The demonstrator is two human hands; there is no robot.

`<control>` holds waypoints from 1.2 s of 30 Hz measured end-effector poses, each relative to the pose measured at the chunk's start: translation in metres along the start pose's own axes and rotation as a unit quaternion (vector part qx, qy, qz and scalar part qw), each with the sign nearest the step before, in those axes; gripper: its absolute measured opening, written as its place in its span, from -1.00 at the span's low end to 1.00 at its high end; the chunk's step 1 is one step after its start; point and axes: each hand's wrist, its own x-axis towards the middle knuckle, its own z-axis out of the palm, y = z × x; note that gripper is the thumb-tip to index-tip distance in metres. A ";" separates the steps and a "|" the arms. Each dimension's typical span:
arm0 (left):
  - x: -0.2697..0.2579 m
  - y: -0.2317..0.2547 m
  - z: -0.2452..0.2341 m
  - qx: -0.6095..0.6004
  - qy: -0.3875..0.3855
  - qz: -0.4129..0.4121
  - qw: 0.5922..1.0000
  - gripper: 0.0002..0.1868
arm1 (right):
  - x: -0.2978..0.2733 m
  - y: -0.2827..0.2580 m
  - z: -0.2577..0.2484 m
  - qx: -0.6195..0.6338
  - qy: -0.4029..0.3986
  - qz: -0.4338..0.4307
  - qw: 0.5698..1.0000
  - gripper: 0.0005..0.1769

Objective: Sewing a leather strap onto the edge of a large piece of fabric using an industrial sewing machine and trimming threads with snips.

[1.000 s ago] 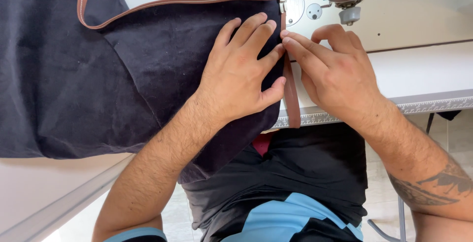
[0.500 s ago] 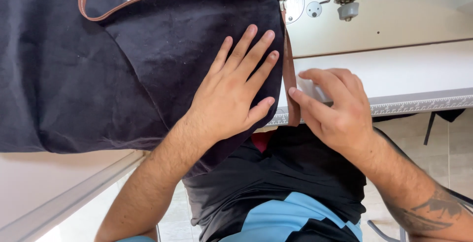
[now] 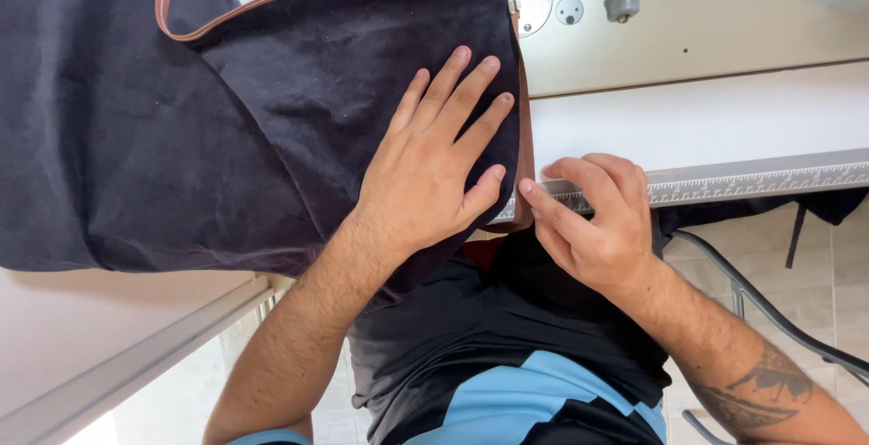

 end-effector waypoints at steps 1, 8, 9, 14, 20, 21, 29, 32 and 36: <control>-0.001 0.000 0.000 -0.008 0.005 0.000 1.000 -0.41 | 0.000 0.000 -0.001 0.004 -0.002 0.002 1.000 -0.65; 0.000 -0.002 -0.001 0.015 0.003 0.011 1.000 -0.40 | 0.008 0.001 -0.004 0.015 -0.008 -0.002 1.000 -0.68; 0.000 -0.002 -0.002 0.021 0.001 0.014 1.000 -0.41 | 0.011 0.001 -0.005 0.048 -0.011 0.020 0.999 -0.77; 0.000 -0.002 0.000 0.034 0.002 0.027 0.999 -0.39 | 0.039 0.024 -0.008 0.102 -0.053 0.104 0.988 -0.66; -0.001 -0.001 0.001 0.044 0.011 0.020 0.999 -0.35 | 0.055 0.033 0.000 0.102 -0.110 0.059 0.987 -0.69; 0.000 -0.002 0.002 0.047 0.014 0.025 0.999 -0.35 | 0.054 0.032 0.000 0.094 -0.112 0.056 0.988 -0.67; 0.003 -0.001 0.002 0.065 0.025 0.034 0.997 -0.35 | 0.052 0.031 0.002 0.002 -0.131 0.036 0.991 -0.64; 0.005 0.001 0.002 0.066 0.022 0.032 0.997 -0.34 | 0.052 0.031 0.000 -0.080 -0.126 0.006 0.989 -0.59; 0.008 0.000 0.000 0.079 0.023 0.027 0.996 -0.34 | 0.056 0.035 0.000 -0.098 -0.128 -0.016 0.987 -0.63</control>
